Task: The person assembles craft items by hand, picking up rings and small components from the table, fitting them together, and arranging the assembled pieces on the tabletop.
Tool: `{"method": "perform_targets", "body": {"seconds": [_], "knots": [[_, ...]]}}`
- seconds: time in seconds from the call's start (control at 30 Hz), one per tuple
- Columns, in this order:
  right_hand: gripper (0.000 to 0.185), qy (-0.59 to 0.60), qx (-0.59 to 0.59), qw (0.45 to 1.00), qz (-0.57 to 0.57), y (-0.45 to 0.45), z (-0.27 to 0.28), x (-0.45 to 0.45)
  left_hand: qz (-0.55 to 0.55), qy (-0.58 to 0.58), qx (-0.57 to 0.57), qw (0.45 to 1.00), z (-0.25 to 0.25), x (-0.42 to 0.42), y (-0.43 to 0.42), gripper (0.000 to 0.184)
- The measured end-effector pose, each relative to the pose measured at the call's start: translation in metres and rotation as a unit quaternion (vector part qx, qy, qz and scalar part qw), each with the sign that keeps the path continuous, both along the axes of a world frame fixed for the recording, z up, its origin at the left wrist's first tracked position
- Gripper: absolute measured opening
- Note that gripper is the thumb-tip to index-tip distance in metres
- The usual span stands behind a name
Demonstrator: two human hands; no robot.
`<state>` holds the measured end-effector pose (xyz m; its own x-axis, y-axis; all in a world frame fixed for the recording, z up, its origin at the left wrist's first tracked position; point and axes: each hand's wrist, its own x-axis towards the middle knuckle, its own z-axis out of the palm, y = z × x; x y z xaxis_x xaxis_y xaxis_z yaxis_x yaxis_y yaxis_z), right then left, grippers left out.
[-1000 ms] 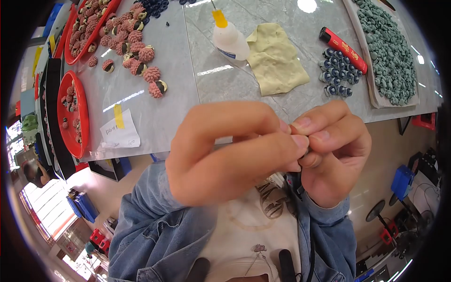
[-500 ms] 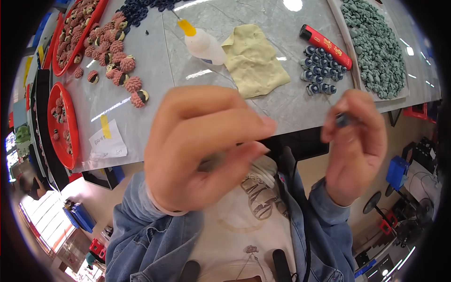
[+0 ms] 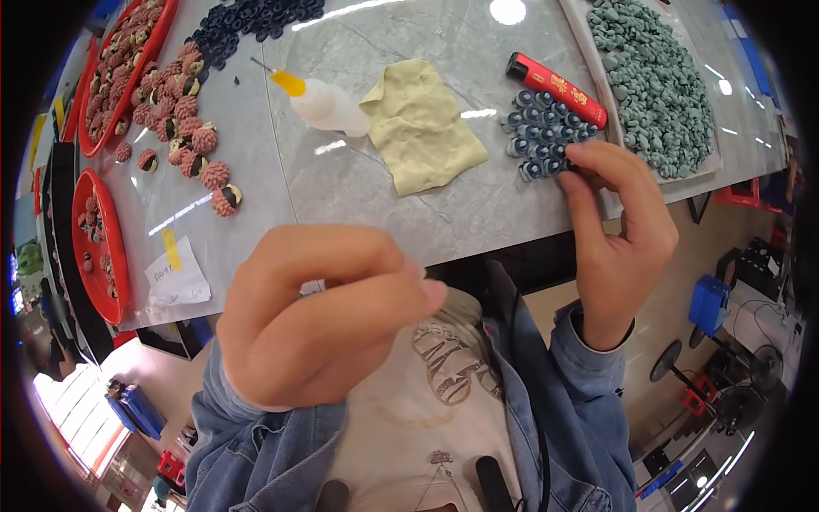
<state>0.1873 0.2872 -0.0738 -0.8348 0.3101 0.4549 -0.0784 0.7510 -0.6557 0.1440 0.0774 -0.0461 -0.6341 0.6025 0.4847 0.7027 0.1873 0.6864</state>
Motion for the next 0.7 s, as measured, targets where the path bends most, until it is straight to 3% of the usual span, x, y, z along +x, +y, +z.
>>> {"method": "perform_targets", "body": {"seconds": [0.17,0.27,0.37,0.5,0.7], "knots": [[0.018,0.017,-0.01,1.0,0.0,0.012,0.007,-0.003,0.035,0.003,-0.025,0.999,0.013,0.0,-0.015,0.012],[0.019,0.057,0.023,0.998,-0.018,0.036,0.014,-0.002,0.083,0.035,-0.008,0.996,0.021,-0.012,-0.039,0.024],[0.022,-0.049,0.227,0.969,-0.088,0.063,0.026,-0.006,0.122,0.087,-0.045,0.988,0.034,-0.027,-0.062,0.023],[0.018,-0.068,0.151,0.983,-0.074,0.076,0.022,-0.012,0.129,0.113,-0.077,0.982,0.048,-0.046,-0.074,0.022],[0.016,-0.042,0.139,0.986,-0.082,0.09,0.013,-0.016,0.105,0.117,-0.184,0.97,0.066,-0.081,-0.079,0.02]]}}
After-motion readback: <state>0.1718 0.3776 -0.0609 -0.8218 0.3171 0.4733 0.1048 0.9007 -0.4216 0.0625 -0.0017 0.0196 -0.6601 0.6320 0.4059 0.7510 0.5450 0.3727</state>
